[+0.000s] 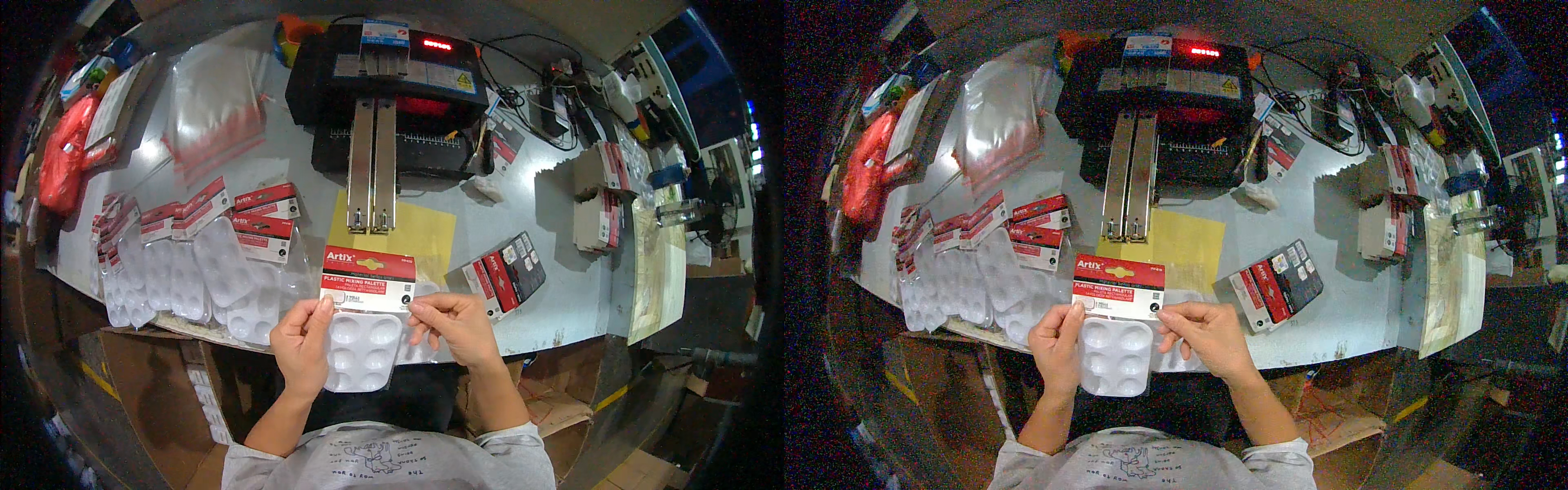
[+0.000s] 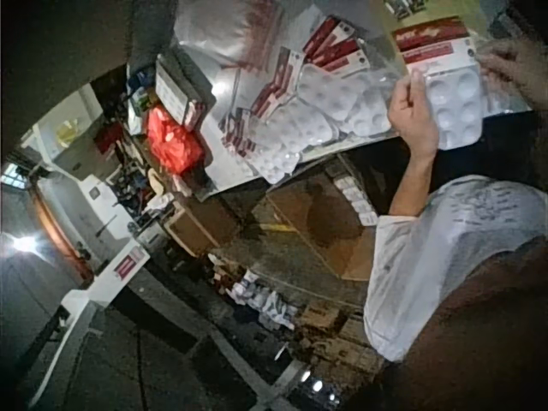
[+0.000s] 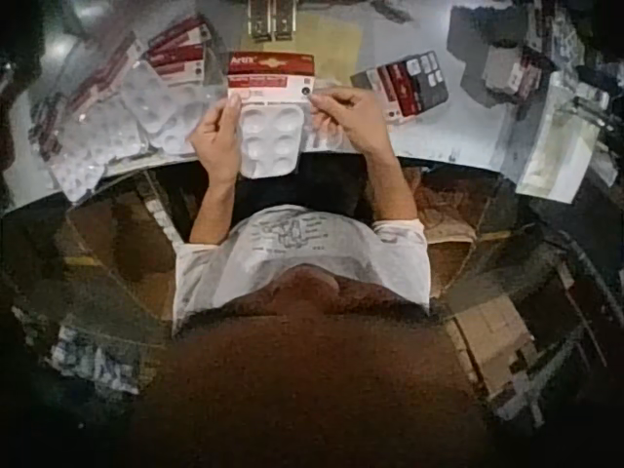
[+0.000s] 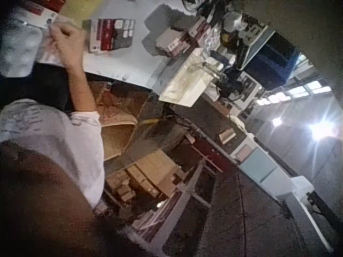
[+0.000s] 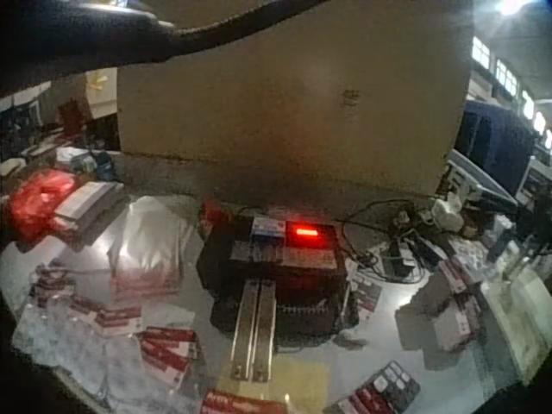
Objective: The person repeatedly places white plastic mixing palettes into clear plastic bags, then inserts red Artix product labels into each bag. They seal each package and stack the finished units on the table. The process is repeated for multiple items in a consistent sequence.
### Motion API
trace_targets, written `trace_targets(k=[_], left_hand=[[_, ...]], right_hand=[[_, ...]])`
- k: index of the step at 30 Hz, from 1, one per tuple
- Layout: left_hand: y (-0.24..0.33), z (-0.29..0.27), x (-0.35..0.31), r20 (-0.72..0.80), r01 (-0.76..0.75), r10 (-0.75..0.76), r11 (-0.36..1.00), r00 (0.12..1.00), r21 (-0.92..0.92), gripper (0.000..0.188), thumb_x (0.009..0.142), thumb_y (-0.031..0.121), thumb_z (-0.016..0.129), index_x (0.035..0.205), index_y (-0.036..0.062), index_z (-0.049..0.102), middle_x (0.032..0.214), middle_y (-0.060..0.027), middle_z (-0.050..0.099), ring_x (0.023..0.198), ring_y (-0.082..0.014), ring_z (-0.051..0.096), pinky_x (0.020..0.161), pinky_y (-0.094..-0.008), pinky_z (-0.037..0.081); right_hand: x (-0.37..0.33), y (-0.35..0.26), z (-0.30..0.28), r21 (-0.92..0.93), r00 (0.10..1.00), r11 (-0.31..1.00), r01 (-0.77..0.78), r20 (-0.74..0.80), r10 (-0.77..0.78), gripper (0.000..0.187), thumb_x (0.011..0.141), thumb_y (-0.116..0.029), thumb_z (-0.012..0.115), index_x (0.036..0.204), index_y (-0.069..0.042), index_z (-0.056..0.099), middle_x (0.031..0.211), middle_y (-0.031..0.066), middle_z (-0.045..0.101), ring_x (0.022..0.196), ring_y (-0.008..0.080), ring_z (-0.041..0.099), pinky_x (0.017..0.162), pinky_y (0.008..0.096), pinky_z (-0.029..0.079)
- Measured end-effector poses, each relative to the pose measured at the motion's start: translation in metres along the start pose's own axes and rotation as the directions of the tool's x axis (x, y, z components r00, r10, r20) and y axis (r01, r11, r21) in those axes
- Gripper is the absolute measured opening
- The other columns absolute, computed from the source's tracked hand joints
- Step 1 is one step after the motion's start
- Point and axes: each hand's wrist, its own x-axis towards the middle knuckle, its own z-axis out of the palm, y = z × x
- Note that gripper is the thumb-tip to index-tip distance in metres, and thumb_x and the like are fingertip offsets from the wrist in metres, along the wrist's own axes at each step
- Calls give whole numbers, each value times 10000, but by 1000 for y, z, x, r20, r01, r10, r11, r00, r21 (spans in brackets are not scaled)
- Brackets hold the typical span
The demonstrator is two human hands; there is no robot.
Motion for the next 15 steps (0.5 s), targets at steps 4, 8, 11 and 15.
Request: trace_targets(k=[4, 8, 11, 15], left_hand=[[-8, 0, 3, -9, -8, 9, 995, 1000, 99, 225, 887, 181, 568, 789, -20, 595, 595, 36, 464, 576, -33, 374, 501, -219, 317], [-20, 5, 28, 34, -23, 15, 967, 999, 253, 252, 917, 210, 489, 811, -14, 536, 644, -48, 489, 615, -110, 423, 581, -272, 369], [-28, 15, 58, 60, -50, 32, 944, 998, 327, 235, 924, 209, 447, 844, -4, 505, 720, -77, 507, 683, -165, 452, 661, -292, 390], [-33, 24, 85, 46, -117, 108, 934, 993, 337, 250, 923, 216, 432, 816, -7, 468, 682, -144, 502, 626, -243, 465, 626, -322, 393]], right_hand=[[7, 5, 5, 55, 1000, 998, -28, -11, 29, 194, 848, -128, 600, 884, 62, 613, 710, 101, 623, 558, 125, 608, 412, 190, 406], [34, 2, 10, -34, 998, 999, -14, -69, 12, 198, 858, -142, 567, 798, 43, 606, 657, 92, 614, 522, 113, 569, 442, 219, 420], [65, 3, 18, 31, 983, 997, 70, -171, -64, 189, 856, -132, 551, 792, 40, 595, 640, 78, 604, 508, 111, 550, 457, 234, 430], [87, 5, 18, 102, 971, 992, 79, -232, -54, 141, 840, -107, 572, 818, 31, 594, 692, 71, 593, 529, 117, 553, 466, 228, 420]])
